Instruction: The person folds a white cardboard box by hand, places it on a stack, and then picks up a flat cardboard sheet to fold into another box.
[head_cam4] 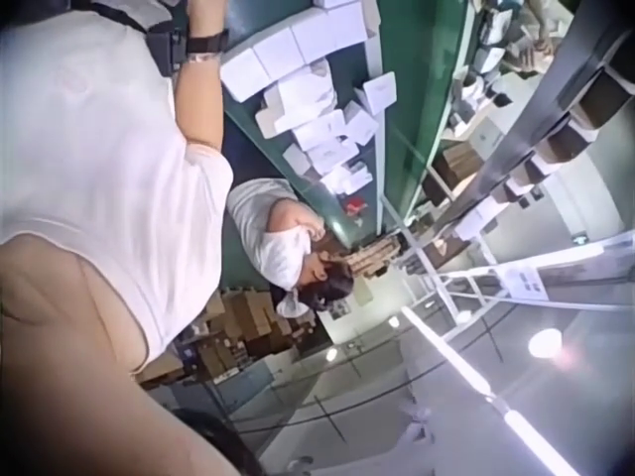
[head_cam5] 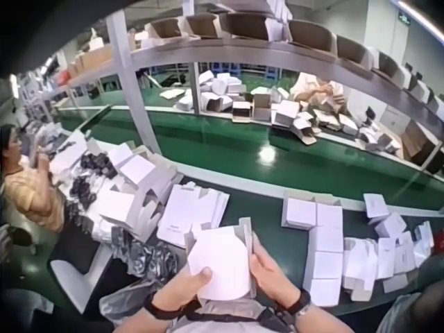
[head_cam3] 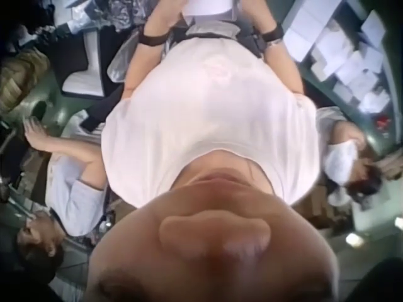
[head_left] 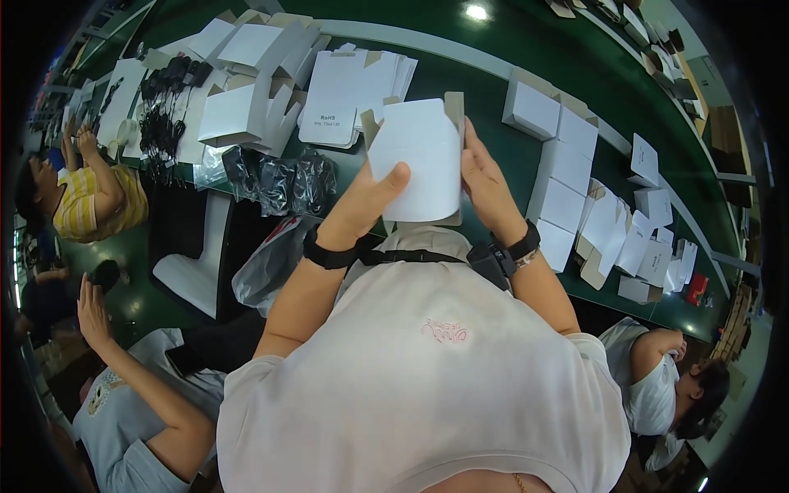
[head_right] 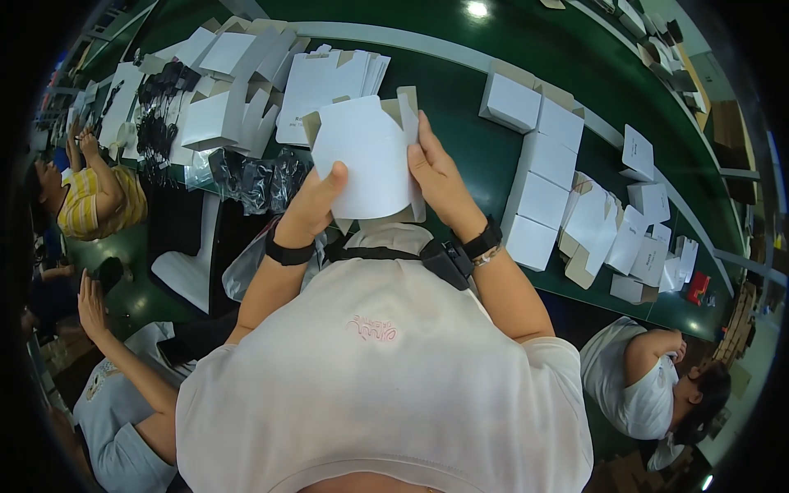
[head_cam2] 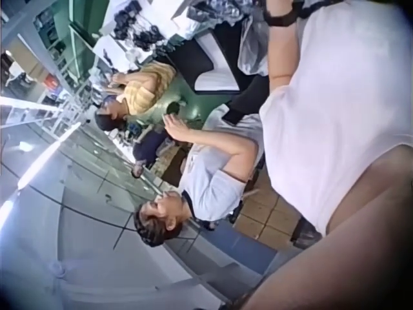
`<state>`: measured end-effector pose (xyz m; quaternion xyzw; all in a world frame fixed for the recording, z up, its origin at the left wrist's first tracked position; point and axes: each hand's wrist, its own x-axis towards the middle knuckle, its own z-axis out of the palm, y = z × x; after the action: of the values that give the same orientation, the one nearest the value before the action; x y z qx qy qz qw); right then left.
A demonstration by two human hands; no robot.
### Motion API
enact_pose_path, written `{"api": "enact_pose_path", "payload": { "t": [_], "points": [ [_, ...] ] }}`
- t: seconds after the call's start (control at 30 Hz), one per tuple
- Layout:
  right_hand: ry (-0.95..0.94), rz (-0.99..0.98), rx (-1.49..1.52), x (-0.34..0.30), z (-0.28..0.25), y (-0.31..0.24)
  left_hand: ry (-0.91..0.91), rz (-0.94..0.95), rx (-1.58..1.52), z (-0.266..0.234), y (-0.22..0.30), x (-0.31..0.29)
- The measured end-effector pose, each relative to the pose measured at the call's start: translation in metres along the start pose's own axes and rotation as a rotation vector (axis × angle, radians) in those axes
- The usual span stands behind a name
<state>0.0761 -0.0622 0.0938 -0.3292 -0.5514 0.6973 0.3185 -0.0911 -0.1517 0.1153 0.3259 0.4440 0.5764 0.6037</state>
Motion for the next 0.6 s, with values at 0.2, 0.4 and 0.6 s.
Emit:
{"api": "enact_pose_path", "payload": {
  "t": [0.2, 0.4, 0.6],
  "points": [
    [-0.009, -0.227, -0.393, 0.001, 0.003, -0.022, 0.322, 0.235, 0.582, 0.008, -0.009, 0.011],
    [0.096, 0.077, -0.015, 0.006, -0.013, -0.032, 0.219, 0.091, 0.259, -0.008, -0.005, 0.011],
    [0.054, 0.115, -0.154, 0.008, -0.030, -0.017, 0.448, 0.250, 0.424, 0.002, -0.012, 0.014]
  ]
}}
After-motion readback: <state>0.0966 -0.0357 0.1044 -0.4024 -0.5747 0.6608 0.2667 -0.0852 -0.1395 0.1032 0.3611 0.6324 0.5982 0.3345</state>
